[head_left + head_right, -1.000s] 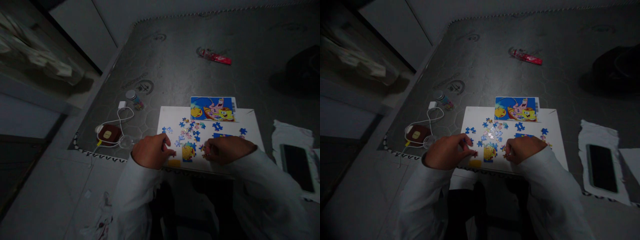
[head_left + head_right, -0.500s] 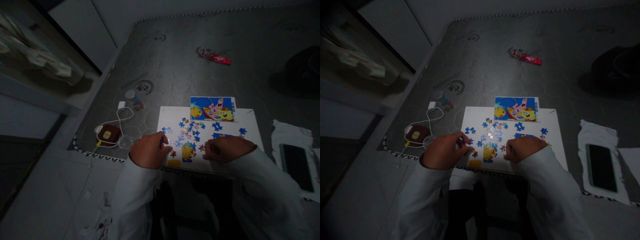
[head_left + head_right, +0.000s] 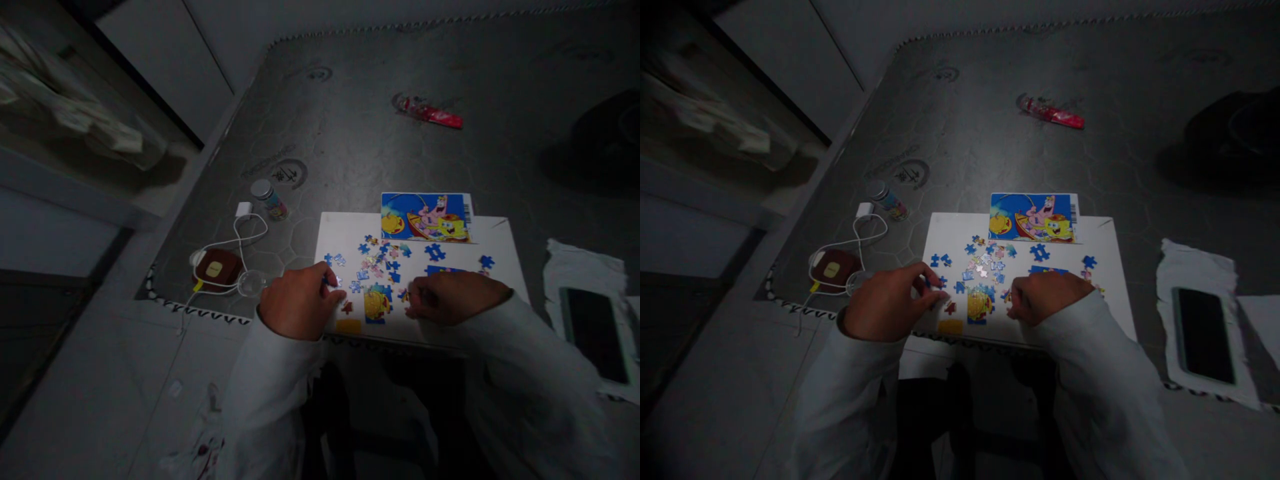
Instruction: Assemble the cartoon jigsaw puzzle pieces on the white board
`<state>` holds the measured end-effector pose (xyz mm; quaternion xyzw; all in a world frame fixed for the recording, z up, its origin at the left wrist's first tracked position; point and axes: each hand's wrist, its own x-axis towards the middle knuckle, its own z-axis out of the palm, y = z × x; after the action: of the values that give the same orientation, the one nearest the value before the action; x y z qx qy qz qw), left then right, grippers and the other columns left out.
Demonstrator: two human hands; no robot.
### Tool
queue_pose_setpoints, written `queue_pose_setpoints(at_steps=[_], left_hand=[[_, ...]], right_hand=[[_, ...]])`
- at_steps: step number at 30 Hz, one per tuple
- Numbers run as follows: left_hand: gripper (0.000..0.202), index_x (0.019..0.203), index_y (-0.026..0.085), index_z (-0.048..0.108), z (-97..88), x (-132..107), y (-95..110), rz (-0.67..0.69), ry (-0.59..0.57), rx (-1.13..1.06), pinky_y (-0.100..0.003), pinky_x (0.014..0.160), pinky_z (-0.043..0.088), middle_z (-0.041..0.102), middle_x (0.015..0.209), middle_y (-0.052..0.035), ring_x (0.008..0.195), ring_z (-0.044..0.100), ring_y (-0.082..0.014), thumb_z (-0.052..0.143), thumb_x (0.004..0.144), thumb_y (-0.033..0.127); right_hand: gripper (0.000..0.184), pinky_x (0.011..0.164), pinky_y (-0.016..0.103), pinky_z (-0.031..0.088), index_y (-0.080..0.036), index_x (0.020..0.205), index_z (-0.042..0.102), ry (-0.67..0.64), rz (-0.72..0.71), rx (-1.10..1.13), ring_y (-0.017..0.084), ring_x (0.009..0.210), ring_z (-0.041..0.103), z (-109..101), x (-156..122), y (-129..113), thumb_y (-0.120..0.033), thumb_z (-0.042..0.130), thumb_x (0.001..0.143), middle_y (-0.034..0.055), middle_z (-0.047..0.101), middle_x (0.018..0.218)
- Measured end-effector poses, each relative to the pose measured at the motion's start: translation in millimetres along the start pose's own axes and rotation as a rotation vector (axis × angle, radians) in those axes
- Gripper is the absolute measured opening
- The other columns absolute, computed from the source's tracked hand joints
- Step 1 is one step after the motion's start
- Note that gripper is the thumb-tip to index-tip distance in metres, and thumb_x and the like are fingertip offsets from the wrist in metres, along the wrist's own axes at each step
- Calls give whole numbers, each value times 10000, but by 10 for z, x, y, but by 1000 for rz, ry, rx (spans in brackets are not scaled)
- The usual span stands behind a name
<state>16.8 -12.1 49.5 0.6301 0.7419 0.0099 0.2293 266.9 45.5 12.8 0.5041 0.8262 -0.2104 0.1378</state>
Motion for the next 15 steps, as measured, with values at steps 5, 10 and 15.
queue_pose_setpoints(at_steps=[5, 10, 15], left_hand=[[148, 936, 294, 730, -46, -33, 60, -4, -1, 28, -279, 572, 306, 795, 821, 17, 722, 694, -221, 760, 833, 395], [154, 962, 300, 726, -49, -92, 137, 211, 24, -55, -284, 574, 324, 794, 860, 53, 708, 698, -190, 791, 833, 355], [272, 1082, 305, 725, 2, -132, 221, 478, 176, -178, -271, 595, 392, 799, 975, 56, 606, 643, -111, 821, 830, 337]], right_hand=[[110, 620, 312, 411, -259, 801, 654, -93, -10, 51, 188, 697, 661, -37, -21, -90, -353, 689, 845, 1, 735, 781], [144, 544, 273, 379, -261, 764, 615, 17, -79, 228, 146, 555, 604, -188, -96, -218, -359, 674, 852, -39, 693, 665], [162, 501, 253, 387, -258, 810, 663, 263, -126, 507, 124, 492, 551, -299, -200, -302, -415, 662, 847, -39, 660, 607]])
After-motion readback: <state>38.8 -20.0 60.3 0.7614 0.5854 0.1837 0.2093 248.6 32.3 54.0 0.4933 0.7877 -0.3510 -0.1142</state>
